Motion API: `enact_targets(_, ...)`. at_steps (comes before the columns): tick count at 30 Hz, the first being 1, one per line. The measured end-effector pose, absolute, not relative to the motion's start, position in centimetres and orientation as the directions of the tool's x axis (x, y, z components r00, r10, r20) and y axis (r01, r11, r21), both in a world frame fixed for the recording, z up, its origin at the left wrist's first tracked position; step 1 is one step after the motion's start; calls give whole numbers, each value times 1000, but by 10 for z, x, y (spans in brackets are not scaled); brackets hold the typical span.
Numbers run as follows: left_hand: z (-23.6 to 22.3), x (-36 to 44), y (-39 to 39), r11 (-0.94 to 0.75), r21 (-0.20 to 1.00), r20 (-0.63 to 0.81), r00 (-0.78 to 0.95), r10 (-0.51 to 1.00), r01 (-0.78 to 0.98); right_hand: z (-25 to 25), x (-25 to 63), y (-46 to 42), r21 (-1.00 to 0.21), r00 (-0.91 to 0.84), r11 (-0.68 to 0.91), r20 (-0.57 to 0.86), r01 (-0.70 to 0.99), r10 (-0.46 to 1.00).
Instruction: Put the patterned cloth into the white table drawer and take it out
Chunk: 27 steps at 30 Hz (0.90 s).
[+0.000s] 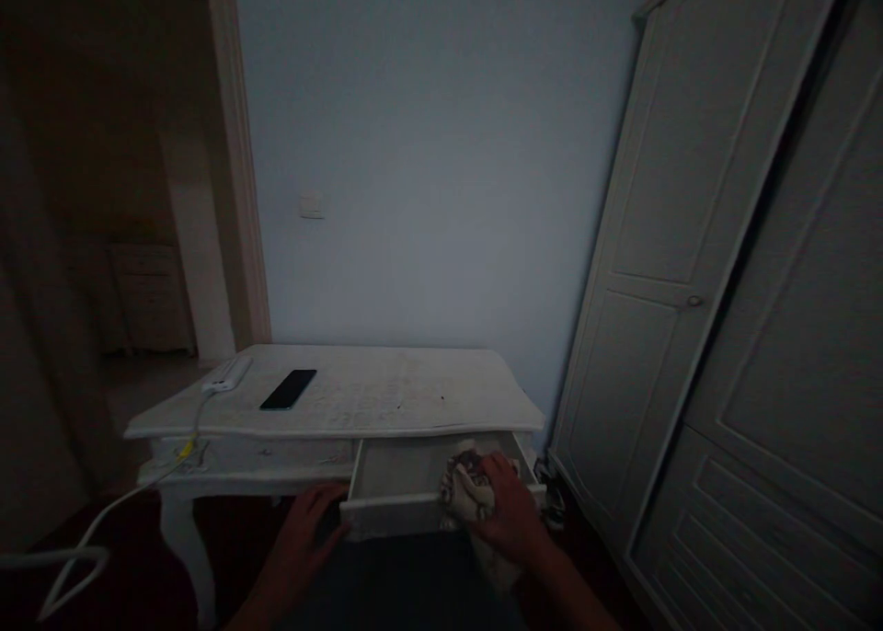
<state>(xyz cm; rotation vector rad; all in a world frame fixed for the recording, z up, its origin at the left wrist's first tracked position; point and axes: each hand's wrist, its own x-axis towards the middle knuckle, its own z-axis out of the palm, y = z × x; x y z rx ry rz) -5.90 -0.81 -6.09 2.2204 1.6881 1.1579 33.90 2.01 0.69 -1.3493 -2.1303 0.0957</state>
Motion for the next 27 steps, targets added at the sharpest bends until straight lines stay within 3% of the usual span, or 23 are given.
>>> enact_targets(4,-73,-51,-20,-304,726,360,36,932,617,20,250,18,-289,-502,614,376,735,779)
enact_targets(9,-77,-46,-11,-250,864,329,-113,938,436,-2,161,20,-35,-750,803,335,595,570)
enact_targets(12,-82,-49,-7,-247,860,339,-138,931,447,-20,152,22,72,-787,829,369,555,495)
enact_targets(17,-90,-50,-4,-213,764,393,-177,902,609,-52,196,20,128,-765,813,446,568,464)
enact_targets(21,-97,-53,1,-176,750,383,-201,902,638,-60,205,18,125,-727,772,457,623,513)
enact_targets(27,-90,-57,-3,-269,800,382,-110,917,537,-65,165,19,88,-697,762,482,641,531)
